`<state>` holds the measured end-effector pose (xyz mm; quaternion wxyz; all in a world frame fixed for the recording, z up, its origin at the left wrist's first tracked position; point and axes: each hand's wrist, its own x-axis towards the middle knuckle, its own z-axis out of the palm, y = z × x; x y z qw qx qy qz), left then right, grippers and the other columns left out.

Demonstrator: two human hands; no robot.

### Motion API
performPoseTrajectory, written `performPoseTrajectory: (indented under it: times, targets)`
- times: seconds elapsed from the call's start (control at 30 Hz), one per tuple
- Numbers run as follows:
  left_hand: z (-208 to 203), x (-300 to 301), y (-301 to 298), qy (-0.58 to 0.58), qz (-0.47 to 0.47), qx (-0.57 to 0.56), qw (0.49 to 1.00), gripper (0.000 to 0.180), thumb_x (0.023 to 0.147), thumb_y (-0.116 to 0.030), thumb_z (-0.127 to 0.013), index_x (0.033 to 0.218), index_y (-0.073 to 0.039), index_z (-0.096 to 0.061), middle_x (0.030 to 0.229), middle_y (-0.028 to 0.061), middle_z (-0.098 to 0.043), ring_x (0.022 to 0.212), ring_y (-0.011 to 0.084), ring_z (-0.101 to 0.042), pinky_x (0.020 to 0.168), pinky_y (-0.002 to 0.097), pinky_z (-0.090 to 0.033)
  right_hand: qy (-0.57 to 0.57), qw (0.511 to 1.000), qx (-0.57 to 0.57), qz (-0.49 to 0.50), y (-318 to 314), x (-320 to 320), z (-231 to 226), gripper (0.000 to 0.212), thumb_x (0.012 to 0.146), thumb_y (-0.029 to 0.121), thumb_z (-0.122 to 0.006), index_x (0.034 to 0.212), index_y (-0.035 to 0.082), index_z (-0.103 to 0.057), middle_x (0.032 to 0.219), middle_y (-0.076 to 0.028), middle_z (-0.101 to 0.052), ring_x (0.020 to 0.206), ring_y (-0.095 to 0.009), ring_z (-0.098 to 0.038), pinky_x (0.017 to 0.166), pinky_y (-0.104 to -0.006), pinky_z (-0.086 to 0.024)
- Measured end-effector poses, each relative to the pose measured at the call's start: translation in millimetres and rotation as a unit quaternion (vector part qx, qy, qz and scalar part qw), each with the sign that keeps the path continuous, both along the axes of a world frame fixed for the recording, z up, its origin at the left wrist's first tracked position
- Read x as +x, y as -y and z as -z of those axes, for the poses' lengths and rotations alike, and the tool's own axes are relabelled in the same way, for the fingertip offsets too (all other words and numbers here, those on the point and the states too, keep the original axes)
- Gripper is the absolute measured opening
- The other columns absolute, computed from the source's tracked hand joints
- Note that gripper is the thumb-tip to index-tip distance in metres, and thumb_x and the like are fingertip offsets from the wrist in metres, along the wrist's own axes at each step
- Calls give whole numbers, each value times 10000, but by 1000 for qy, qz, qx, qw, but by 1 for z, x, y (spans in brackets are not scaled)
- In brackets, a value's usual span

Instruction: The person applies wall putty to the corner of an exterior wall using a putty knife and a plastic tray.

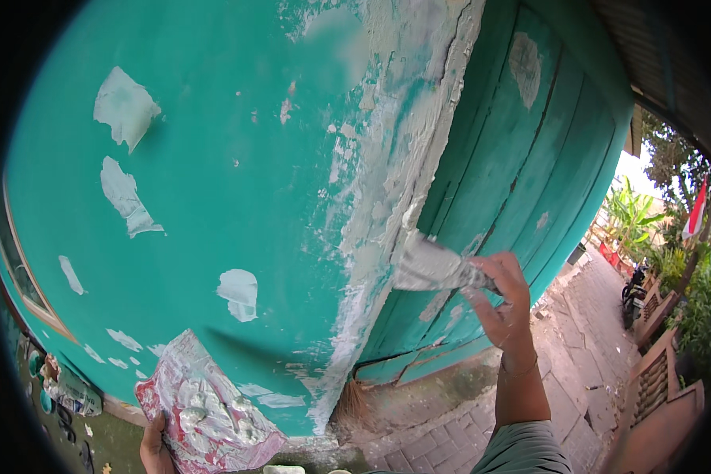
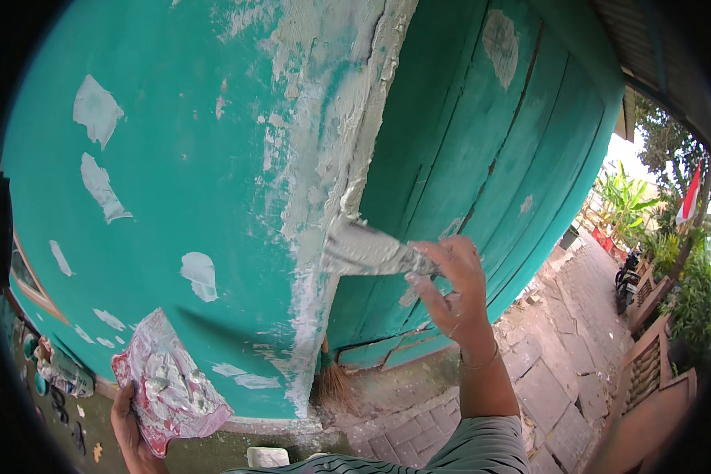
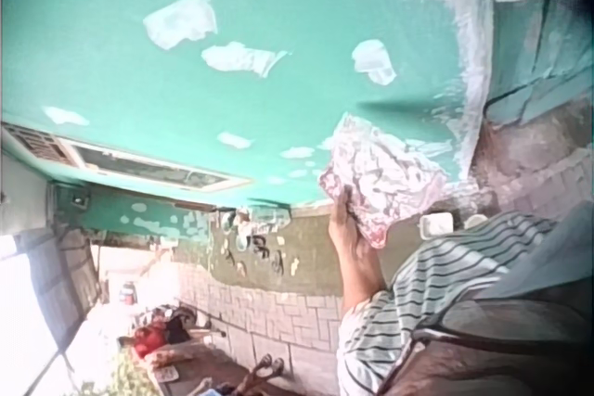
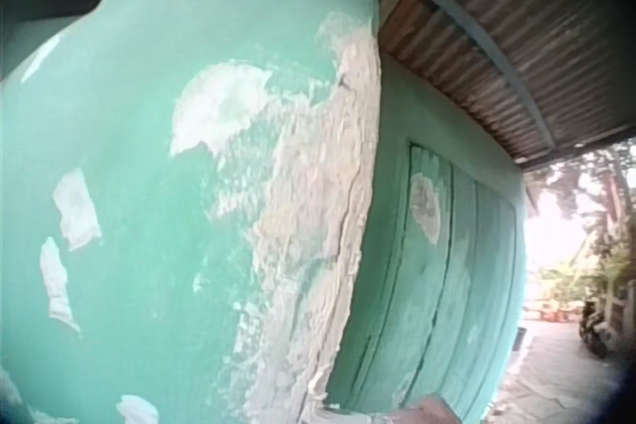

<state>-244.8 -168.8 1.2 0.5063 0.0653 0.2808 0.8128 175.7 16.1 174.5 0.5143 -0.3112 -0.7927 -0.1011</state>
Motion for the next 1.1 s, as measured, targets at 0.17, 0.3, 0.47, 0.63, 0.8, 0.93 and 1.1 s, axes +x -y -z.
performPoseTrajectory:
  times: [0.17, 0.3, 0.47, 0.63, 0.8, 0.93, 1.1]
  targets:
    - [0, 4, -4, 0, 12, 3, 1000, 463, 938, -170, -552, 1341, 51, -496, 1234, 222, -643, 1051, 354, -675, 909, 515, -570, 80, 979, 174, 75, -25, 0, 27, 353, 663, 39, -794, 1009, 76, -730, 900, -67, -560, 813, -249, -521, 715, -345, -406]
    - [2, 5, -3, 2, 13, 3, 1000, 459, 942, -175, -546, 1339, 50, -497, 1237, 224, -640, 1056, 359, -671, 913, 519, -566, 33, 988, 145, 38, -55, -3, 22, 350, 657, -10, -793, 989, 85, -734, 906, -66, -557, 819, -246, -519, 726, -347, -417]
    - [2, 10, 2, -1, -5, -2, 1000, 449, 951, -179, -538, 1332, 54, -498, 1233, 226, -639, 1046, 356, -674, 908, 514, -569, 13, 992, 129, 0, -72, -3, 2, 339, 685, -30, -789, 1003, 72, -734, 914, -64, -554, 838, -235, -509, 732, -334, -437]
    - [2, 10, 9, -5, -22, -14, 1000, 447, 952, -179, -539, 1330, 56, -497, 1223, 224, -641, 1042, 353, -675, 901, 511, -573, -1, 990, 140, -5, -69, 1, -29, 345, 701, -46, -777, 1028, 49, -729, 929, -64, -542, 859, -219, -503, 752, -319, -443]
    - [-1, 12, 14, 8, -30, -9, 999, 457, 944, -180, -549, 1333, 55, -497, 1230, 225, -639, 1045, 353, -674, 902, 511, -574, 17, 979, 204, 21, -67, 9, -60, 327, 738, -53, -750, 1054, 29, -720, 937, -66, -545, 864, -200, -521, 740, -297, -454]
    - [-1, 12, 19, 3, -25, 13, 1000, 473, 935, -175, -558, 1342, 57, -491, 1238, 224, -636, 1050, 354, -673, 908, 510, -572, -37, 982, 178, -57, -70, 8, -89, 310, 781, -40, -742, 1087, 2, -711, 927, -57, -559, 832, -155, -538, 738, -268, -470]
    - [-1, 10, 23, 0, -25, 25, 999, 482, 928, -172, -560, 1350, 49, -487, 1241, 221, -636, 1055, 355, -671, 913, 510, -569, -83, 984, 135, -83, -69, 10, -128, 319, 798, -27, -762, 1110, -36, -697, 944, -42, -572, 848, -117, -551, 786, -245, -471]
